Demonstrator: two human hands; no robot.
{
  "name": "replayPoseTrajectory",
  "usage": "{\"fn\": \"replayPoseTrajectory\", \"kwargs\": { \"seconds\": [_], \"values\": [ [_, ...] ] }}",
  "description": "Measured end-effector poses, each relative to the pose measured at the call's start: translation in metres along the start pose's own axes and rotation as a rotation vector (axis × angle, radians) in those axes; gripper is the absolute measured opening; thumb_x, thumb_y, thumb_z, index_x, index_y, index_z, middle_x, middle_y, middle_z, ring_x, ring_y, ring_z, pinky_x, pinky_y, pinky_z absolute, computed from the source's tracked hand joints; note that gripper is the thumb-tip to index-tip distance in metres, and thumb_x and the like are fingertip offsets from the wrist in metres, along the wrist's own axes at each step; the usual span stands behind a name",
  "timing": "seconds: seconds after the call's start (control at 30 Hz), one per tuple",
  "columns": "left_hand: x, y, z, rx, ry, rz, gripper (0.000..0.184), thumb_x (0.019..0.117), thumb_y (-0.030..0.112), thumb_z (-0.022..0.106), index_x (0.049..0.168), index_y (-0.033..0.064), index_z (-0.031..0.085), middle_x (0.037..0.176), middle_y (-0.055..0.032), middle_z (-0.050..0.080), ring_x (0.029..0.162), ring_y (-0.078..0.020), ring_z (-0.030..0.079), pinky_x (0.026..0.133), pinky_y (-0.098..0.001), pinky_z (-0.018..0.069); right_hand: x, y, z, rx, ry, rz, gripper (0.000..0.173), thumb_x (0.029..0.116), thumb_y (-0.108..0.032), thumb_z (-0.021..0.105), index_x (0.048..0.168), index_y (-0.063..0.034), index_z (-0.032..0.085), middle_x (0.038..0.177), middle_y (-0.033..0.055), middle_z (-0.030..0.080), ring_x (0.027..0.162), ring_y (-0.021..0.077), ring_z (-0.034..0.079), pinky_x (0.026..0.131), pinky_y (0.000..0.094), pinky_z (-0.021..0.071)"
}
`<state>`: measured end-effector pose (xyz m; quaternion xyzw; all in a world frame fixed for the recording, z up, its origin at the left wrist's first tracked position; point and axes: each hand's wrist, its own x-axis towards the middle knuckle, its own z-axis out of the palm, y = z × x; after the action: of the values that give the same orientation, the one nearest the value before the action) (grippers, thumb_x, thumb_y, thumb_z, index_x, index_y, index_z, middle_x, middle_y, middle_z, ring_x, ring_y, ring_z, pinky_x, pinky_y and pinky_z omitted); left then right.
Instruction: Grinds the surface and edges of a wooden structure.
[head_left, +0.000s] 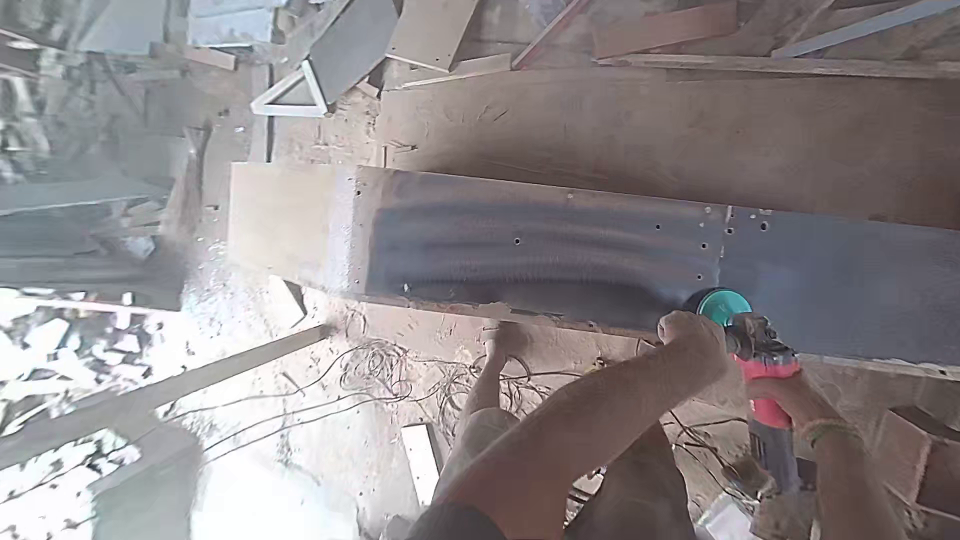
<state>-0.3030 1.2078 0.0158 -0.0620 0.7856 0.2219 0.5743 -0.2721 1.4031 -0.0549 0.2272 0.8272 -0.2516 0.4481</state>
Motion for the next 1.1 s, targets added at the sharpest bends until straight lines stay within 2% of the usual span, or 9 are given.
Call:
{"fn": "replayPoseTrajectory", "kwargs": {
  "seconds": [0.07,0.2,0.3,0.43,0.53,0.6,0.73,0.9,1.1],
  "values": [
    [-0.039,-0.037,-0.006,-0.026,0.012,-0.035,0.036,0.0930,0.025,0.072,0.118,-0.0005,0.067,0.119,-0.0229,0.067,0.109,-0.0410,0.067,0.079,-0.0602,0.0570,-0.028,-0.032,0.034,0.055,-0.104,-0.107,0.078,0.0710,0.009,0.086,0.141,0.0076,0.052,0.133,0.0276,0.063,0.124,0.0341,0.062,0.107,0.0516,0.0494],
    [-0.123,-0.171,-0.013,-0.015,0.040,-0.196,0.030,0.0922,0.010,0.068,0.121,0.0006,0.067,0.121,-0.0236,0.068,0.109,-0.0445,0.066,0.082,-0.0643,0.0558,-0.071,-0.094,0.149,0.148,-0.246,-0.385,0.067,0.0584,-0.008,0.091,0.120,0.0017,0.066,0.103,0.0164,0.073,0.095,0.0270,0.073,0.086,0.0498,0.0617],
    [-0.177,-0.287,-0.015,0.026,0.068,-0.439,0.045,0.0889,0.015,0.071,0.131,0.0059,0.062,0.120,-0.0231,0.068,0.106,-0.0465,0.067,0.078,-0.0662,0.0555,-0.129,-0.193,0.237,-0.144,-0.333,-0.453,0.061,0.0693,-0.026,0.090,0.122,-0.0036,0.069,0.114,0.0160,0.073,0.110,0.0300,0.070,0.098,0.0549,0.0560],
    [-0.246,-0.449,-0.003,0.010,0.150,-0.695,0.042,0.0868,0.015,0.067,0.128,0.0098,0.060,0.113,-0.0209,0.071,0.103,-0.0446,0.070,0.077,-0.0651,0.0563,-0.208,-0.324,0.339,-0.547,-0.486,-0.614,0.052,0.0810,-0.037,0.079,0.124,-0.0105,0.069,0.116,0.0155,0.074,0.108,0.0349,0.071,0.090,0.0632,0.0559],
    [-0.261,-0.551,0.023,-0.102,0.286,-0.693,0.034,0.0915,0.027,0.067,0.123,0.0128,0.064,0.112,-0.0195,0.072,0.105,-0.0428,0.070,0.082,-0.0663,0.0556,-0.247,-0.388,0.384,-0.666,-0.498,-0.688,0.051,0.0758,-0.035,0.078,0.118,-0.0074,0.068,0.113,0.0146,0.073,0.106,0.0331,0.072,0.082,0.0605,0.0587],
    [-0.255,-0.592,0.041,-0.257,0.396,-0.585,0.032,0.0902,0.025,0.074,0.115,0.0064,0.066,0.103,-0.0220,0.071,0.099,-0.0431,0.069,0.082,-0.0666,0.0535,-0.265,-0.418,0.390,-0.734,-0.497,-0.724,0.051,0.0779,-0.035,0.079,0.116,-0.0031,0.067,0.115,0.0158,0.072,0.108,0.0320,0.070,0.085,0.0566,0.0580],
    [-0.223,-0.540,0.059,-0.502,0.378,-0.461,0.035,0.0901,0.024,0.076,0.115,0.0017,0.066,0.098,-0.0221,0.070,0.091,-0.0404,0.069,0.081,-0.0659,0.0544,-0.264,-0.414,0.340,-0.843,-0.468,-0.718,0.057,0.0806,-0.038,0.080,0.123,-0.0023,0.066,0.120,0.0197,0.070,0.112,0.0367,0.069,0.088,0.0607,0.0566],
    [-0.138,-0.393,0.069,-0.455,0.257,-0.314,0.033,0.0941,0.037,0.065,0.118,0.0154,0.070,0.106,-0.0133,0.074,0.100,-0.0351,0.072,0.084,-0.0640,0.0566,-0.216,-0.327,0.221,-0.898,-0.296,-0.376,0.058,0.0798,-0.047,0.077,0.114,-0.0008,0.068,0.114,0.0207,0.072,0.108,0.0381,0.070,0.086,0.0612,0.0568],
    [-0.032,-0.201,0.026,-0.178,0.069,-0.027,0.041,0.0833,0.021,0.073,0.123,0.0137,0.068,0.121,-0.0158,0.071,0.111,-0.0398,0.068,0.083,-0.0687,0.0550,-0.113,-0.191,0.075,-0.783,-0.113,-0.106,0.061,0.0861,-0.045,0.077,0.126,0.0005,0.066,0.120,0.0260,0.070,0.115,0.0430,0.068,0.094,0.0649,0.0539]
  ]
}}
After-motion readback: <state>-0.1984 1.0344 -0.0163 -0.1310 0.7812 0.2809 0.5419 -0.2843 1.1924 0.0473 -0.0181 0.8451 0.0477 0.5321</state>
